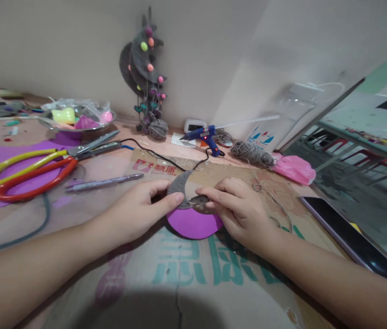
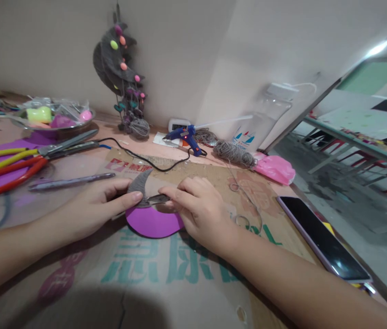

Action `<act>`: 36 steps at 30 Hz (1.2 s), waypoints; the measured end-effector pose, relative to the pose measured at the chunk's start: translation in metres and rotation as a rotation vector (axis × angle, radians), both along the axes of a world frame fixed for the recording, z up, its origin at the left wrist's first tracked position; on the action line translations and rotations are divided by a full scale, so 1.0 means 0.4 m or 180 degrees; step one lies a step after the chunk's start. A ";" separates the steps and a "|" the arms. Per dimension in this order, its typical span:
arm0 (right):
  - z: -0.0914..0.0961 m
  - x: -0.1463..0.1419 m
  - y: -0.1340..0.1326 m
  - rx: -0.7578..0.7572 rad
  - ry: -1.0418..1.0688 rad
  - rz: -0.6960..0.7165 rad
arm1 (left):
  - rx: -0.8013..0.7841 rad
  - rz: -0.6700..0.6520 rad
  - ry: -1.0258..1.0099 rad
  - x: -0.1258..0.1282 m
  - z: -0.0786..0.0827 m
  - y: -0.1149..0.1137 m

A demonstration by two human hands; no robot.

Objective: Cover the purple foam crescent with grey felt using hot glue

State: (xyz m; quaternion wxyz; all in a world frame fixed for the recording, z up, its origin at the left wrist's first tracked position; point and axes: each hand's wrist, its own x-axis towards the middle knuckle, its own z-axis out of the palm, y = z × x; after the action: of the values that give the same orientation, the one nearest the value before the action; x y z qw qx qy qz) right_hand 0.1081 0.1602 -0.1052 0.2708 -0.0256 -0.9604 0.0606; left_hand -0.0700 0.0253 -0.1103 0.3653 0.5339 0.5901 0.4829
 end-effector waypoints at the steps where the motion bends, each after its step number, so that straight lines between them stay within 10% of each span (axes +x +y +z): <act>1: -0.001 -0.001 0.000 0.0016 -0.0008 0.0003 | -0.0005 0.0011 0.0003 0.000 0.000 0.000; 36: -0.004 -0.002 -0.003 -0.0082 -0.0184 0.0078 | -0.0165 -0.0161 -0.0362 -0.003 -0.004 -0.002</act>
State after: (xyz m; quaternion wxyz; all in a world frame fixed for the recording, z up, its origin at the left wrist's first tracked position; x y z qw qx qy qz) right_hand 0.1075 0.1590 -0.1068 0.2419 -0.0190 -0.9672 0.0755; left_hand -0.0713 0.0245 -0.1119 0.4240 0.5107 0.5670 0.4877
